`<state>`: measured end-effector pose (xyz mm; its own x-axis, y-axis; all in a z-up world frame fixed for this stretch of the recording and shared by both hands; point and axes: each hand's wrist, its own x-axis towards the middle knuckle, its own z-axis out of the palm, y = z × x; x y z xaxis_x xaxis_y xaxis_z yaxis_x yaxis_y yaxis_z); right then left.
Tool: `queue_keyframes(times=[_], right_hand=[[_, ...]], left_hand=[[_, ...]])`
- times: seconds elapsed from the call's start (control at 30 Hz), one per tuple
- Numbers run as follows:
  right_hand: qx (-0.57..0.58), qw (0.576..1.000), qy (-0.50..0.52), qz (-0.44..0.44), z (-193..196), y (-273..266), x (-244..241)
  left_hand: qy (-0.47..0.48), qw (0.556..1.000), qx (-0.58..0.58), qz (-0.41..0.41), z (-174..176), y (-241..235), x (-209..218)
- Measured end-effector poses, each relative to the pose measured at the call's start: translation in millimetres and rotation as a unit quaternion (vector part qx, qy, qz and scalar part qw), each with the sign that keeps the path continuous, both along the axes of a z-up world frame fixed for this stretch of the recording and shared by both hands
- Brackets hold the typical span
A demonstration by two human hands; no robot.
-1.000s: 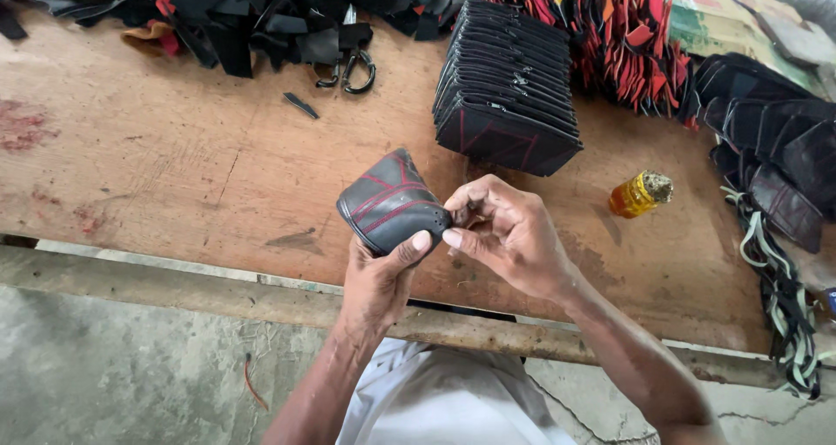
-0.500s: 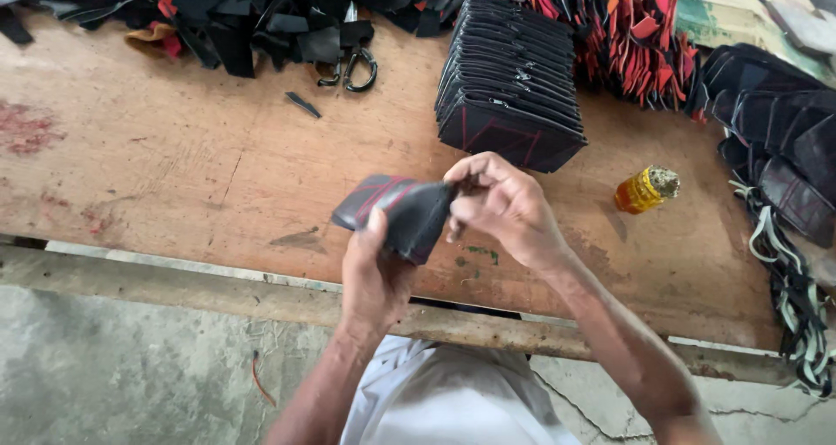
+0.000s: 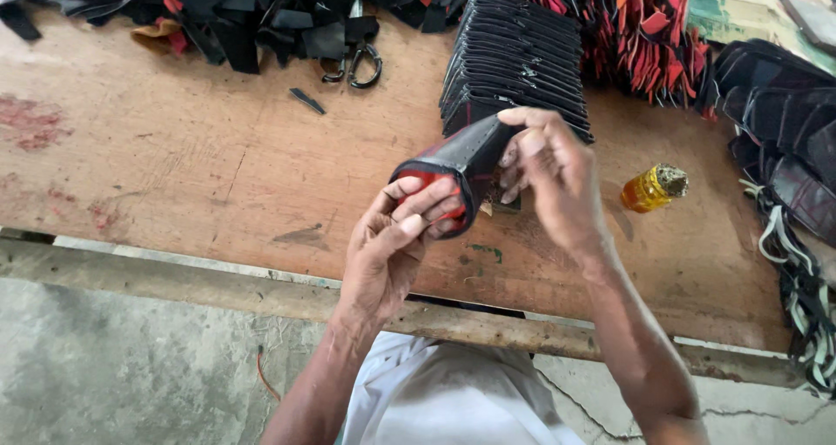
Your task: The person applies a yellow substance to the edges of a black leather pouch with red stitching using a small brush, then rubs the edges by hand. The person then threads a black strap through holes in the pouch and pulls it tight. The finished pouch is placed on a stack of similar pouches.
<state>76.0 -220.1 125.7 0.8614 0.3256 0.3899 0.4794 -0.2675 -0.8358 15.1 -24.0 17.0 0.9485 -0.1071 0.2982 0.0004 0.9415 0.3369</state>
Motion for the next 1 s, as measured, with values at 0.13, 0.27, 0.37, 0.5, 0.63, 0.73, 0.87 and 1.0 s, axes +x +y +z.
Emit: queue_keyframes(times=[0.13,0.27,0.37,0.5,0.63,0.73,0.87,1.0], right_hand=[[-0.048,0.996,-0.078,-0.007,-12.5,4.0,-15.1],[-0.066,0.984,-0.165,0.018,-20.5,9.4,-40.5],[-0.100,0.969,-0.225,-0.004,-22.7,13.0,-56.6],[0.003,0.992,-0.127,0.023,-31.0,7.5,-65.8],[0.266,0.935,0.198,0.125,-53.6,-25.2,-52.7],[0.233,0.910,0.313,0.140,-77.4,-49.9,-50.2],[-0.023,0.985,0.132,0.105,-78.5,-54.7,-56.1],[-0.139,0.990,-0.015,0.028,-48.6,-49.3,-51.4]], left_hand=[[0.002,0.992,0.111,0.060,6.7,-7.4,-3.4],[0.010,0.971,0.216,0.102,10.5,-5.4,-17.3],[0.022,0.975,0.198,0.099,8.1,-0.5,-31.7],[0.053,0.935,0.308,0.169,1.9,3.9,-43.2],[-0.052,0.770,0.614,0.163,-10.1,5.8,-56.8],[-0.259,0.738,0.596,0.180,-15.6,0.0,-51.0],[-0.213,0.793,0.558,0.121,-7.7,-7.9,-43.8],[-0.114,0.953,0.256,0.114,9.6,-16.0,-26.6]])
